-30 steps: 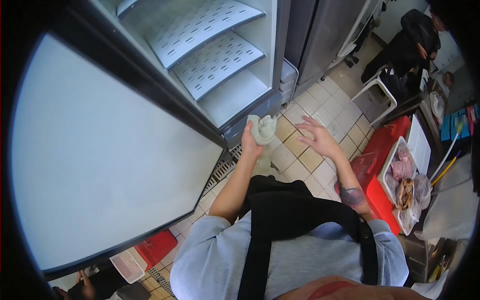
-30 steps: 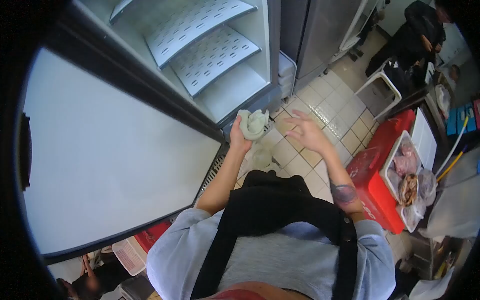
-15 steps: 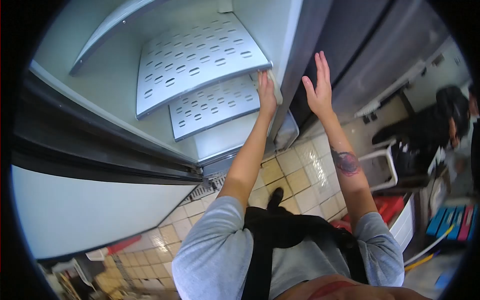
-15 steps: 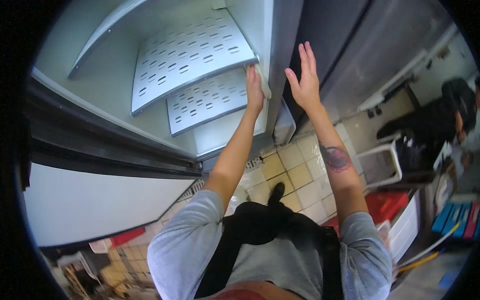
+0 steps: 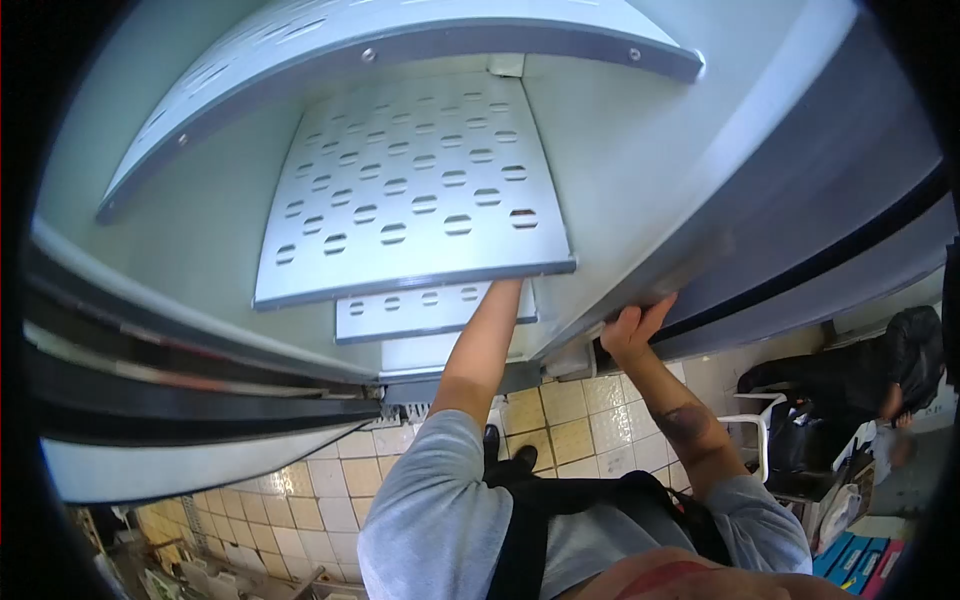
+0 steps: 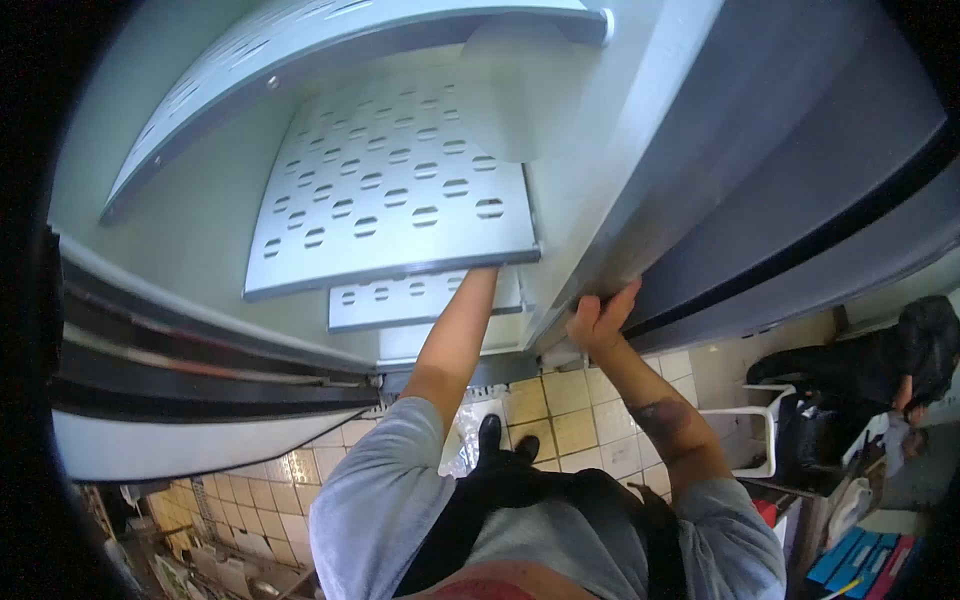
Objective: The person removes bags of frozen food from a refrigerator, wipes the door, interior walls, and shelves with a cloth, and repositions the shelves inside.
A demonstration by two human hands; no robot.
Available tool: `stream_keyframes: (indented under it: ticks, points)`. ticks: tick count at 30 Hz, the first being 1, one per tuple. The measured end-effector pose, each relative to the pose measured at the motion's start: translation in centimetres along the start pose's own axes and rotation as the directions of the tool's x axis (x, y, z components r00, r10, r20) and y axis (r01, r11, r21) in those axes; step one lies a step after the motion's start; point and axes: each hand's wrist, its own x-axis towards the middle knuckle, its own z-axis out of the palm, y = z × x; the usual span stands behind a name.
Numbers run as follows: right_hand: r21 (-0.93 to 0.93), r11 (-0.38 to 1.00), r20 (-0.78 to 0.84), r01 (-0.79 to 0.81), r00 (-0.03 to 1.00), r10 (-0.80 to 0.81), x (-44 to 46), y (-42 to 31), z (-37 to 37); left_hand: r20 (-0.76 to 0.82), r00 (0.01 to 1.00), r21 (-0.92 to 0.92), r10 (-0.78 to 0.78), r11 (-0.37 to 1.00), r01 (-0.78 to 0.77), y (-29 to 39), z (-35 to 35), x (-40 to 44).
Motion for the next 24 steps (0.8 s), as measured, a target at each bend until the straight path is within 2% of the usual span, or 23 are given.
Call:
stream_keyframes:
  ticks: [3,7,10,12,16,18,20,21,22,24]
  points:
    - [0.009,1.000,0.048,0.019,0.999,-0.019,-0.2,-0.1,-0.1,0.035,0.998,-0.016,-0.055,0.998,0.055,-4.0,-0.4,0.7]
    - [-0.055,0.990,0.129,0.128,0.984,-0.121,-0.2,0.1,-0.6,0.050,0.993,-0.057,-0.106,0.992,0.109,-6.0,-0.3,0.0]
    - [0.027,0.997,0.131,0.073,0.989,-0.076,-0.2,-0.3,-0.6,0.042,0.994,-0.093,-0.104,0.990,0.108,-5.9,0.2,0.3]
    - [0.074,0.997,0.130,0.009,0.991,-0.019,0.0,-0.4,-0.5,0.031,0.995,-0.125,-0.094,0.987,0.098,-5.2,0.4,0.7]
    - [0.045,0.993,0.038,-0.110,0.993,0.109,-0.7,-0.1,0.0,-0.007,0.997,-0.259,-0.079,0.963,0.074,-2.0,1.4,0.2]
    - [0.107,0.982,0.061,-0.155,0.987,0.149,-0.4,0.3,0.2,-0.043,0.996,-0.321,-0.075,0.945,0.057,0.4,1.5,-1.6]
    - [0.047,0.994,0.059,-0.094,0.994,0.091,0.3,0.1,0.0,-0.077,0.996,-0.284,-0.055,0.958,0.031,3.4,0.9,-5.1]
    - [0.018,0.998,0.064,-0.060,0.996,0.058,0.5,0.1,0.0,-0.097,0.995,-0.165,-0.014,0.986,-0.003,4.8,0.5,-6.8]
    - [0.011,0.997,0.064,-0.078,0.995,0.077,0.5,0.2,0.1,-0.086,0.996,-0.309,-0.038,0.951,0.009,5.3,0.5,-8.5]
    - [-0.061,0.998,0.082,-0.009,0.997,0.014,0.1,-0.1,-0.3,-0.057,0.993,-0.581,-0.101,0.813,0.050,5.9,1.0,-11.9]
